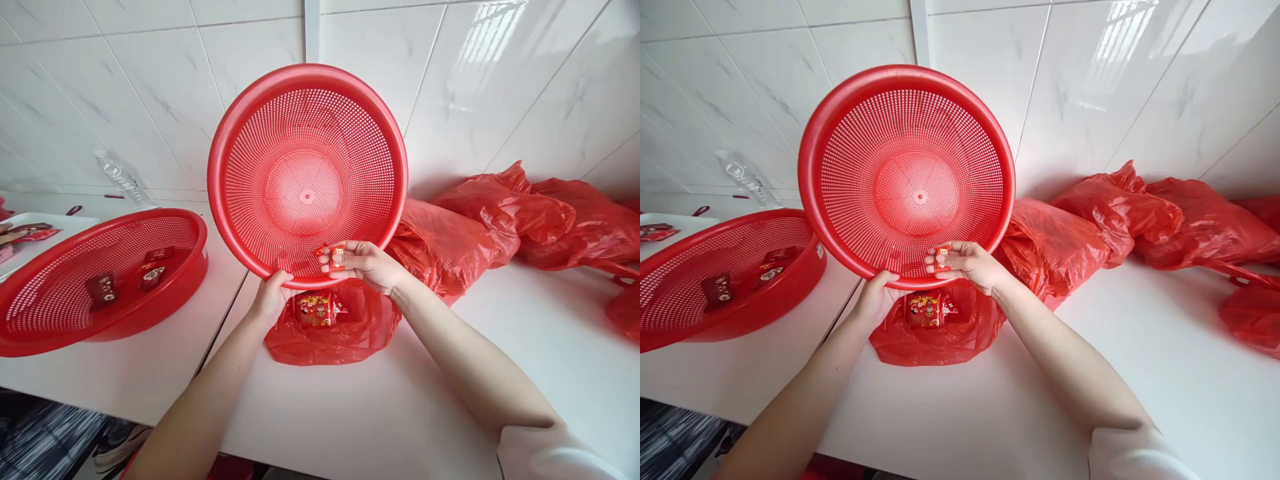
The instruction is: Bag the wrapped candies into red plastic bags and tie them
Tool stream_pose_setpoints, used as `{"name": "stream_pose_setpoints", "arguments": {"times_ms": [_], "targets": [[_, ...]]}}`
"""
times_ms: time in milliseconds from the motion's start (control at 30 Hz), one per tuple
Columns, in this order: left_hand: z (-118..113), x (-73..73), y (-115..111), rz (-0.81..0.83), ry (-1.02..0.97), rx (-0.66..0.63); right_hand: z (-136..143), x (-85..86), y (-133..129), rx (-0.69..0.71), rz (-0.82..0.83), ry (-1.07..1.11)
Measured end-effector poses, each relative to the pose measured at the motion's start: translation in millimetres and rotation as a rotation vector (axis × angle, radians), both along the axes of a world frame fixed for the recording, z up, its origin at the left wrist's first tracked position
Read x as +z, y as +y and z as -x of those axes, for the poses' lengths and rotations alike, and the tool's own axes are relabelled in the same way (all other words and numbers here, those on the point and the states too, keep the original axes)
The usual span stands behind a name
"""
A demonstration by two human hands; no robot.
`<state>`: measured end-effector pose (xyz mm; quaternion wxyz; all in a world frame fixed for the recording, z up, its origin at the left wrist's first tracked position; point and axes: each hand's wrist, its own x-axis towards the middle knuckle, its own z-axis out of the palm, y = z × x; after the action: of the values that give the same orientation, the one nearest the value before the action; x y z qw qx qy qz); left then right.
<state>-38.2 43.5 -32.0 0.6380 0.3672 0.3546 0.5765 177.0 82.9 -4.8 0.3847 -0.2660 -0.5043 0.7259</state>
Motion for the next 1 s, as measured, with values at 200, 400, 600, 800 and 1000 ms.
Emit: {"name": "stream_pose_setpoints", "arguments": {"times_ms": [200, 400, 600, 800, 1000], "targets": [[-1.6, -0.7, -1.8, 0.023, 0.013, -0.006, 2.4, -3.4, 1.8, -0.063, 0.088, 0.024], [-1.4, -0.7, -2.5, 0.025, 0.010, -0.022, 2.4, -6.6, 2.5, -0.048, 0.075, 0.021], [-1.6, 0.9, -2.1, 0.030, -0.010, -0.003, 2.5, -6.3, -0.8, -0.034, -0.009, -0.046], [-0.8, 0.5, -2.3, 0.060, 0.016, -0.038, -9.8, 11.5, -9.3, 0.247, -0.345, -0.331], [-0.9, -5.5, -2.1, 0.002, 0.046, 0.066, -25.6, 25.8, -18.0, 0.252, -0.760, -0.863]]}}
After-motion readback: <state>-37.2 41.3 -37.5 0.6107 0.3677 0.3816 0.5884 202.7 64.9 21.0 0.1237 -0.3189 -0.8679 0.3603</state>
